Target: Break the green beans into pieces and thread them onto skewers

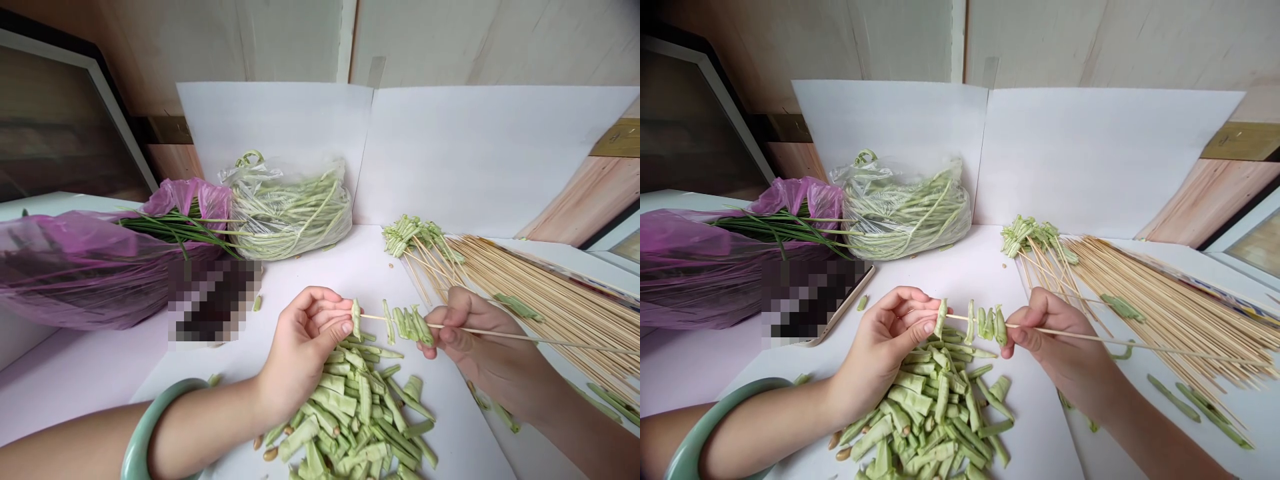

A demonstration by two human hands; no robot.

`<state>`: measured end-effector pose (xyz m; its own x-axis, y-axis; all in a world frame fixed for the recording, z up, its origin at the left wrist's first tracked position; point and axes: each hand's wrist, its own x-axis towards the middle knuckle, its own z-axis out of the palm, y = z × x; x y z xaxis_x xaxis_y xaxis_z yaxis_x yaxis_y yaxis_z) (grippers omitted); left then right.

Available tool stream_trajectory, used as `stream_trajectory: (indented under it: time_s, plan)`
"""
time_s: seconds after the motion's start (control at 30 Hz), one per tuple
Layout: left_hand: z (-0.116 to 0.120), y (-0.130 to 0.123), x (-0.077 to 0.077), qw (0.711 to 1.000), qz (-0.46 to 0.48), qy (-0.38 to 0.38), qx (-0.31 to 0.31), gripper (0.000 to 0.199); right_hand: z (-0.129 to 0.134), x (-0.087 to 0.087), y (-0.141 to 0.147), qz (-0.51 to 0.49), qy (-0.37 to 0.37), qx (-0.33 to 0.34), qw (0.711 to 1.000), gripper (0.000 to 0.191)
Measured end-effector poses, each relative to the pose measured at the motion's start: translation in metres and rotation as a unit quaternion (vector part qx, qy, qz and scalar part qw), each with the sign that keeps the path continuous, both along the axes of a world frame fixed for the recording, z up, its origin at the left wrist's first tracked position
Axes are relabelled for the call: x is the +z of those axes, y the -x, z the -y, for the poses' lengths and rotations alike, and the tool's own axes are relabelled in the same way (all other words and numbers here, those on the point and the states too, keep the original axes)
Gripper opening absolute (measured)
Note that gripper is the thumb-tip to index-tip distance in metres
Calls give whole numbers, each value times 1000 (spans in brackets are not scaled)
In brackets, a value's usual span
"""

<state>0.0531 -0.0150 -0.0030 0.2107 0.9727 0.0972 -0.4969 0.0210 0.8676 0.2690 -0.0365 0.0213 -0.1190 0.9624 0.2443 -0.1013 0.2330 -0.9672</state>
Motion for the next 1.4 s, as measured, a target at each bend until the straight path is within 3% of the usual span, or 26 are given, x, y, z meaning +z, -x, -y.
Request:
stream_trajectory:
  time_s: [0.53,0.9,1.2,1.4]
  plan:
    - [0,1,-1,998,27,43,-31,36,-3,-16,2,-79,34,30,996,27]
    - [0,0,-3,997,31,48,-52,35,0,-14,2,-113,68,49,990,26]
    - [1,0,-3,996,39,45,-60,35,1,-13,6,-112,83,26,990,27]
    - [0,0,-4,996,46,40,-59,33,1,-15,6,-94,107,-39,989,36]
